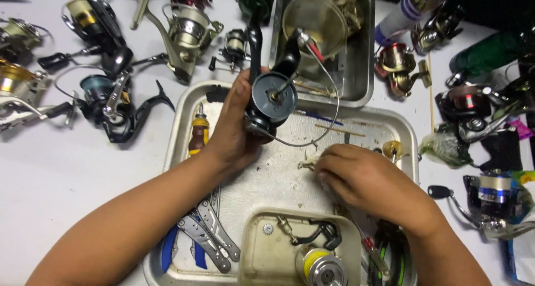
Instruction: Reassembling the internal components and rotor of a spinning fishing reel on a work tray.
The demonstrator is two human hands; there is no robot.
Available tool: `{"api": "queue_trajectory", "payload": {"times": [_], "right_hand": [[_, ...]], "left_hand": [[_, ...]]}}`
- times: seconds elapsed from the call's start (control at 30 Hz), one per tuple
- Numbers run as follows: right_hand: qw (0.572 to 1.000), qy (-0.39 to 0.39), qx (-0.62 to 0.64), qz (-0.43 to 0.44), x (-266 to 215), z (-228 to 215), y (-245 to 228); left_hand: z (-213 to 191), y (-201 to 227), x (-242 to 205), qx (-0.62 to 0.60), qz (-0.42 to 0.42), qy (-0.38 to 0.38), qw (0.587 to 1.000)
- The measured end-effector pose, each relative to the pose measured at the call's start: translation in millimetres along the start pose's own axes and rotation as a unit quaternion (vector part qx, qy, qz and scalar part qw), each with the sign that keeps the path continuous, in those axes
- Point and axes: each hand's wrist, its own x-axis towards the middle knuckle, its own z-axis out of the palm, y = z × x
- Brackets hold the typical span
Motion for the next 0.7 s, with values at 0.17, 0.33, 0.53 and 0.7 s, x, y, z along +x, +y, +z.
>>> {"api": "queue_trajectory", "payload": {"times": [0.17, 0.33, 0.53, 0.7], "right_hand": [[0.993, 0.116, 0.03, 0.018, -18, -30, 1], [0.944, 0.289, 0.126, 0.101, -24, -45, -12], [0.804, 0.411, 0.426, 0.06, -14, -27, 6], [0.731, 0.42, 0.525, 0.114, -11, -4, 37]], "left_hand": [[5, 5, -3, 0.067, -0.039, 0.016, 0.997], [4, 3, -5, 0.094, -0.064, -0.002, 0.993], [5, -1, -4, 0.157, -0.057, -0.03, 0.986], [25, 6, -11, 0.212, -0.011, 0.0, 0.977]]}}
